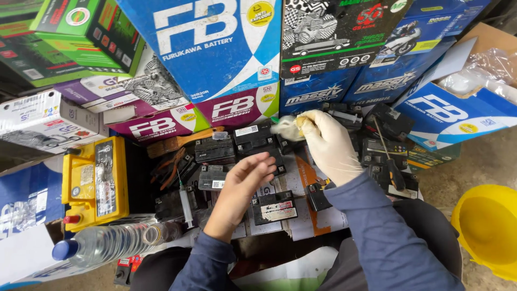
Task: Inspecting small batteries and removing protective gloves
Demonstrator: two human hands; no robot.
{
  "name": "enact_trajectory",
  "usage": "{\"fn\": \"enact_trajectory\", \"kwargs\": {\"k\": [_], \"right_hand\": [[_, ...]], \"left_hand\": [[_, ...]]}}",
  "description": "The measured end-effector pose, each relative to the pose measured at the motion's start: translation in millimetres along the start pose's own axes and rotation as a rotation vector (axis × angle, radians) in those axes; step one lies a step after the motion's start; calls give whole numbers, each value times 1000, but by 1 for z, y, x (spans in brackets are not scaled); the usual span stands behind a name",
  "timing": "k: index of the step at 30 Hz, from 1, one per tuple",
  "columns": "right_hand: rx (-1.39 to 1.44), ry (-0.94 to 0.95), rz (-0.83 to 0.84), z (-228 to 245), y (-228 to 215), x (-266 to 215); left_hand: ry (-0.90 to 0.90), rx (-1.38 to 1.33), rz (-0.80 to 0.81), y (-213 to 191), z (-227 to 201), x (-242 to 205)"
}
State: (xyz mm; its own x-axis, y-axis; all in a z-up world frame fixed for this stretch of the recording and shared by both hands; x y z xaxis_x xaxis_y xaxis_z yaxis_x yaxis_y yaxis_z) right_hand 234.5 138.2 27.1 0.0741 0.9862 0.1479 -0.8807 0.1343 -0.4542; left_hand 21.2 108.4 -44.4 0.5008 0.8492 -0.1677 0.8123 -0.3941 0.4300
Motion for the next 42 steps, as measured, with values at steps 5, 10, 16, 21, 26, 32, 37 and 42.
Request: {"fn": "enact_trajectory", "kwargs": {"k": [5, 10, 16, 21, 26, 32, 37, 42], "right_hand": [[231, -13, 227, 32, 6, -3], [632, 84, 247, 7, 28, -6], [749, 150, 186, 16, 32, -4], [361, 173, 234, 10, 50, -1], [74, 259, 439, -1, 68, -8], [384, 278, 414, 6, 71, -21], [989, 303, 252, 11, 65, -19], [1191, 376, 31, -5, 65, -7]], "left_hand": [[82, -141, 93, 14, -10, -4], [146, -371, 39, -5, -2, 1], [89, -281, -148, -44, -6, -3], [116, 210, -354, -88, -37, -27], [-139, 897, -540, -131, -59, -63], [-273, 1251, -529, -146, -39, -68], [-72, 1399, -560, -71, -76, -83], [445, 1144, -237, 79, -53, -77]]}}
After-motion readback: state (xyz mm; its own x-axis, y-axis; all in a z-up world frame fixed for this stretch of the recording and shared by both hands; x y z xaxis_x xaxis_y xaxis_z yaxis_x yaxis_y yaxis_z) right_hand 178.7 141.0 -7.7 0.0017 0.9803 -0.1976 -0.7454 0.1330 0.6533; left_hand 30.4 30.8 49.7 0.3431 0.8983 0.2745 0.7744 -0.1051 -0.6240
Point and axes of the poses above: each hand's wrist, its own x-axis towards the middle knuckle, its own y-axis out of the palm, z = x × y, the point moved 9 cm from there along x, towards the middle knuckle, and after that the axes turned 12 degrees about z, right-handed, at the moved point
